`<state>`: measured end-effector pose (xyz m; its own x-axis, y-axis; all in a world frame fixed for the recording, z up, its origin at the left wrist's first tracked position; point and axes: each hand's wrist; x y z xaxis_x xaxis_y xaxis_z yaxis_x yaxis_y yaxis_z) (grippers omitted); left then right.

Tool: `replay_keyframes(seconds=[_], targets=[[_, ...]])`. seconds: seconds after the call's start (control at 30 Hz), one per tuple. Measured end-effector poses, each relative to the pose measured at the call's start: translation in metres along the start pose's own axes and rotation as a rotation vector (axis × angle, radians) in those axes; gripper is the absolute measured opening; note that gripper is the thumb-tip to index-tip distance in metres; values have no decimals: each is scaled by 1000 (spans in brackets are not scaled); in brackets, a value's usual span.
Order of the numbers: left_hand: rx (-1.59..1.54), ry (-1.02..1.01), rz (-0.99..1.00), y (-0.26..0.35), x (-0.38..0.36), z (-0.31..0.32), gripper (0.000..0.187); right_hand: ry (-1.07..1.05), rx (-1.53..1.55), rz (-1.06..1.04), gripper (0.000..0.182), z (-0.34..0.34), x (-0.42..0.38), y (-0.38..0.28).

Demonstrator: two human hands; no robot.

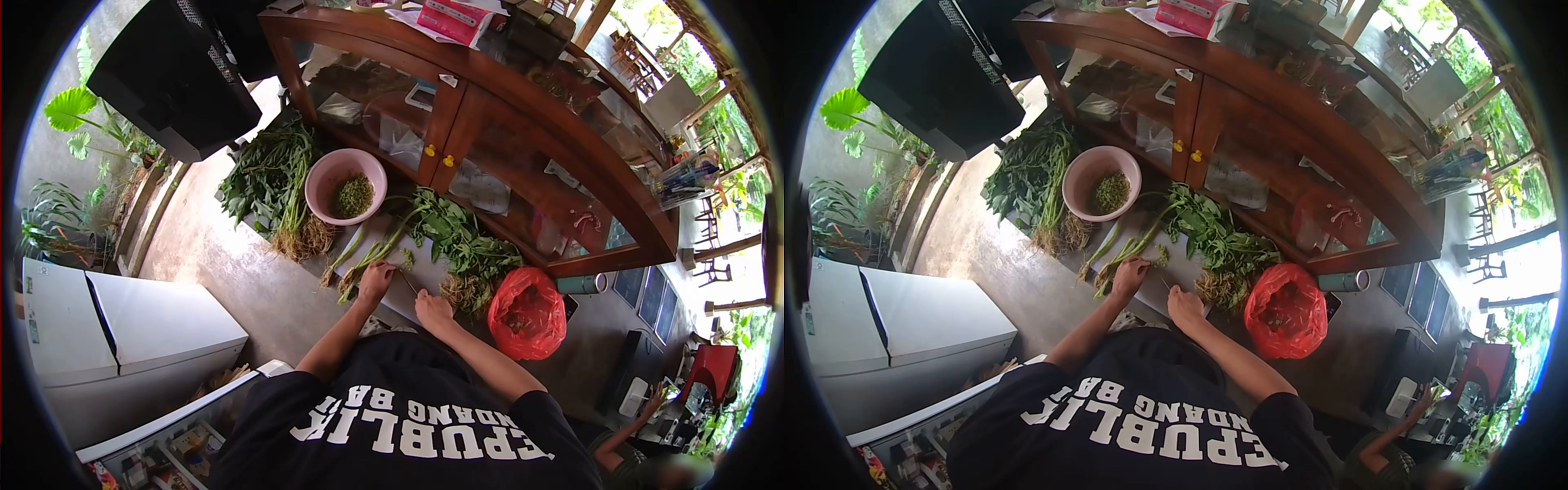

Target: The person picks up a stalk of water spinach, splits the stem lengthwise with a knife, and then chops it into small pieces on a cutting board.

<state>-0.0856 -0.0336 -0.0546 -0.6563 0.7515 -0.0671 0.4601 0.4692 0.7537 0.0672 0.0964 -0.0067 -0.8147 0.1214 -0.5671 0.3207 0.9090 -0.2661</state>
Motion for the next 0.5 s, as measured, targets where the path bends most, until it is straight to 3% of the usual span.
replay_keyframes(seconds=[0.5], targets=[[-25, 9, 74, -8, 1, 1, 14, 44, -13, -17, 24, -7, -8, -1]])
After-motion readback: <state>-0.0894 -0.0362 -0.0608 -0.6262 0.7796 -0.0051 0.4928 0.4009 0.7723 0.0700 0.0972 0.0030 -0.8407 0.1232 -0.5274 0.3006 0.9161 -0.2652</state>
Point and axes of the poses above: each hand's wrist, its own x-axis towards the middle knuckle, its own z-axis out of the palm, y = z × x, and after that the axes turned 13 degrees about -y, right-handed
